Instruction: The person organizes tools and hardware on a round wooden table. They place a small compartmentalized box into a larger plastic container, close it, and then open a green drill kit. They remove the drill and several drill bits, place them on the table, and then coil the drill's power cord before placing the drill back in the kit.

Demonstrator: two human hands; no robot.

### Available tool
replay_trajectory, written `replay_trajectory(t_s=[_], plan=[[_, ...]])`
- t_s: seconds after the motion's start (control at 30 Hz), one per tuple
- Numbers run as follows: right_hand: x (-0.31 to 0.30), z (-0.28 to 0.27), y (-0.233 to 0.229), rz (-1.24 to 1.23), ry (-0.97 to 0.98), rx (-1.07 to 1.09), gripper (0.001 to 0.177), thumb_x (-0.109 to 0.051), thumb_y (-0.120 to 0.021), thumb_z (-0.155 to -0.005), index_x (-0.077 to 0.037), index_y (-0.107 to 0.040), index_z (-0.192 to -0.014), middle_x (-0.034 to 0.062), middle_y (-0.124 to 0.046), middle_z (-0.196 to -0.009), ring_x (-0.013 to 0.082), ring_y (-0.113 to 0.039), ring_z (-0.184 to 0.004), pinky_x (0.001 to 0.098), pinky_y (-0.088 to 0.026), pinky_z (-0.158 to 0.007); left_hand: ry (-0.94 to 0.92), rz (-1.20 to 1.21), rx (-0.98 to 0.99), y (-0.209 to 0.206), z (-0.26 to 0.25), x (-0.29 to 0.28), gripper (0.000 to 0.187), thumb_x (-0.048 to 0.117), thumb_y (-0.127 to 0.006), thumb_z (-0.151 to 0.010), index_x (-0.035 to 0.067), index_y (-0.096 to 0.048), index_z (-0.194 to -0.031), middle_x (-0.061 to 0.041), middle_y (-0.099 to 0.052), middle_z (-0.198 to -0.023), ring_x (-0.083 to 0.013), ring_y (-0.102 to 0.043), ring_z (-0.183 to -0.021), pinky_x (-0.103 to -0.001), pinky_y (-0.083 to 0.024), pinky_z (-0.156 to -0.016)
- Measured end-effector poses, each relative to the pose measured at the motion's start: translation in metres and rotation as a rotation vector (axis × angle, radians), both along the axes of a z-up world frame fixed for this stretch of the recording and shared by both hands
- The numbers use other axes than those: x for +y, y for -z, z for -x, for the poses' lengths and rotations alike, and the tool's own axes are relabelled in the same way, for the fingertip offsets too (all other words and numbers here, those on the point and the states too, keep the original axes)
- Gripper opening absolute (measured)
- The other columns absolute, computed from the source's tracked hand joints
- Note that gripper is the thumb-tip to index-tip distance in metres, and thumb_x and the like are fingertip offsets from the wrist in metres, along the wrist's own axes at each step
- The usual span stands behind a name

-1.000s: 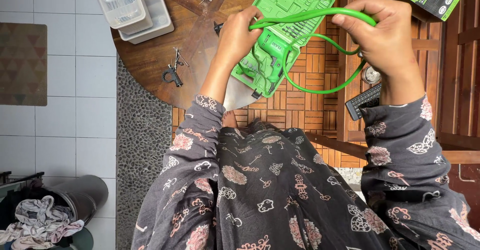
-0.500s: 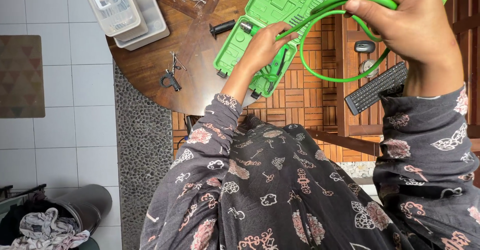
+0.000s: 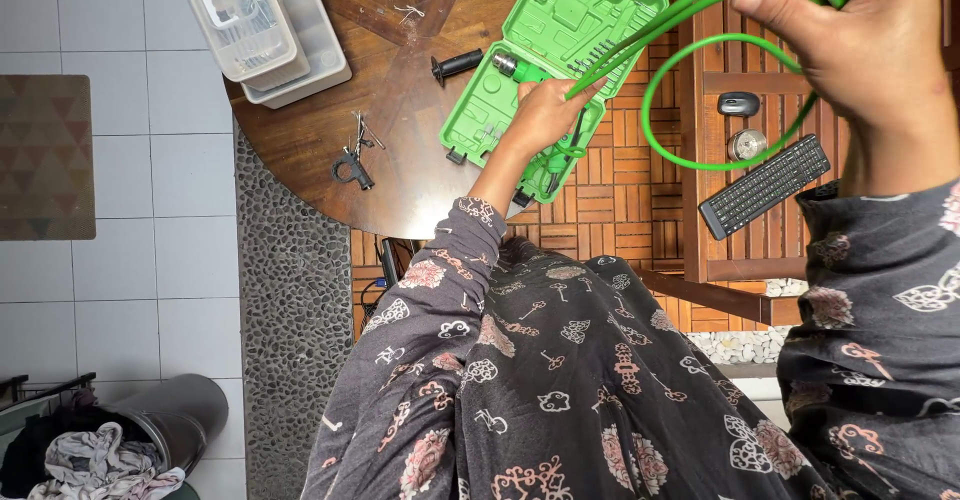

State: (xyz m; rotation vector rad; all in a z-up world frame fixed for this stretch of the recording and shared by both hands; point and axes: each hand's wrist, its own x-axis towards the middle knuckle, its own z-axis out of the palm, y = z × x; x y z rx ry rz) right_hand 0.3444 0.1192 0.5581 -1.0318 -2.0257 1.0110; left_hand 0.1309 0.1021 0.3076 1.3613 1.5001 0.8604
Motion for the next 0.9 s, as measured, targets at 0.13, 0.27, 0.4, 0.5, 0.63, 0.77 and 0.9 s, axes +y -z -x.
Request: replay_trajectory(t_s=[0.13,0.27,0.4,0.5,0.63,0.77,0.9], plan=[[0.008,0.013,0.054,0.028,0.123,0.29,0.016,-0.017,-0.075,-0.106,-0.001,-0.071,-0.109,-0.0038,-0.063,-0.085,0.0034,-0.048,-0.067,0.0185,-0.038,-0.061,0.005,-0.043,-0.271,0.001,-0.008,-0.004,0.056,0.055,-0.056,-0.106,0.003,-0.076,-0.096,-0.006,-0.054,-0.074,-0.0122,-0.055,-0.073,-0.033,-0.053,-0.073],[0.016,0.012,0.094,0.004,0.072,0.172,0.017,-0.015,-0.075,-0.113,0.001,-0.07,-0.113,-0.0011,-0.063,-0.086,0.0037,-0.051,-0.07,0.0195,-0.04,-0.061,-0.015,-0.193,-0.2,0.005,0.003,-0.013,0.057,0.055,-0.068,-0.094,0.004,-0.065,-0.12,-0.01,-0.073,-0.095,-0.0217,-0.07,-0.089,-0.035,-0.057,-0.081],[0.006,0.017,0.116,-0.049,0.006,-0.042,0.017,-0.014,-0.076,-0.109,0.002,-0.072,-0.11,0.0005,-0.067,-0.088,0.004,-0.057,-0.078,0.0214,-0.045,-0.073,-0.151,-0.139,0.434,-0.008,0.022,-0.014,0.088,0.053,-0.085,-0.071,0.011,-0.049,-0.14,-0.019,-0.064,-0.131,-0.0374,-0.057,-0.126,-0.055,-0.043,-0.102],[0.002,0.03,0.14,-0.03,-0.014,-0.089,0.017,-0.014,-0.077,-0.104,0.002,-0.071,-0.106,-0.001,-0.069,-0.088,0.0052,-0.059,-0.088,0.0208,-0.047,-0.077,-0.2,-0.682,0.406,-0.027,0.012,-0.01,0.104,0.046,-0.089,-0.054,0.017,-0.047,-0.144,-0.023,-0.056,-0.146,-0.0449,-0.049,-0.134,-0.059,-0.036,-0.108],[0.016,0.046,0.174,0.084,-0.098,0.128,0.028,-0.012,-0.079,-0.103,0.001,-0.065,-0.124,0.0011,-0.068,-0.109,0.0074,-0.064,-0.098,0.0218,-0.052,-0.087,-0.032,-0.362,-0.004,-0.058,0.014,-0.01,0.055,0.022,-0.077,-0.086,0.02,-0.058,-0.137,-0.012,-0.077,-0.113,-0.0317,-0.076,-0.105,-0.045,-0.058,-0.089],[0.029,0.046,0.213,0.138,-0.225,0.351,0.078,-0.01,-0.084,-0.088,-0.003,-0.042,-0.153,0.0024,-0.056,-0.143,0.0102,-0.061,-0.121,0.0229,-0.054,-0.097,-0.053,-0.479,-0.02,-0.093,0.014,-0.005,0.056,0.012,-0.078,-0.073,0.018,-0.057,-0.125,-0.01,-0.077,-0.106,-0.0336,-0.076,-0.091,-0.045,-0.059,-0.078],[0.026,0.058,0.26,0.242,-0.136,0.02,0.039,-0.016,-0.075,-0.09,-0.004,-0.067,-0.126,0.0088,-0.071,-0.124,0.0152,-0.065,-0.114,0.0334,-0.053,-0.093,0.058,-0.443,0.273,-0.123,0.006,-0.012,0.048,-0.003,-0.065,-0.071,0.018,-0.064,-0.114,-0.009,-0.077,-0.099,-0.0345,-0.074,-0.093,-0.049,-0.055,-0.074]])
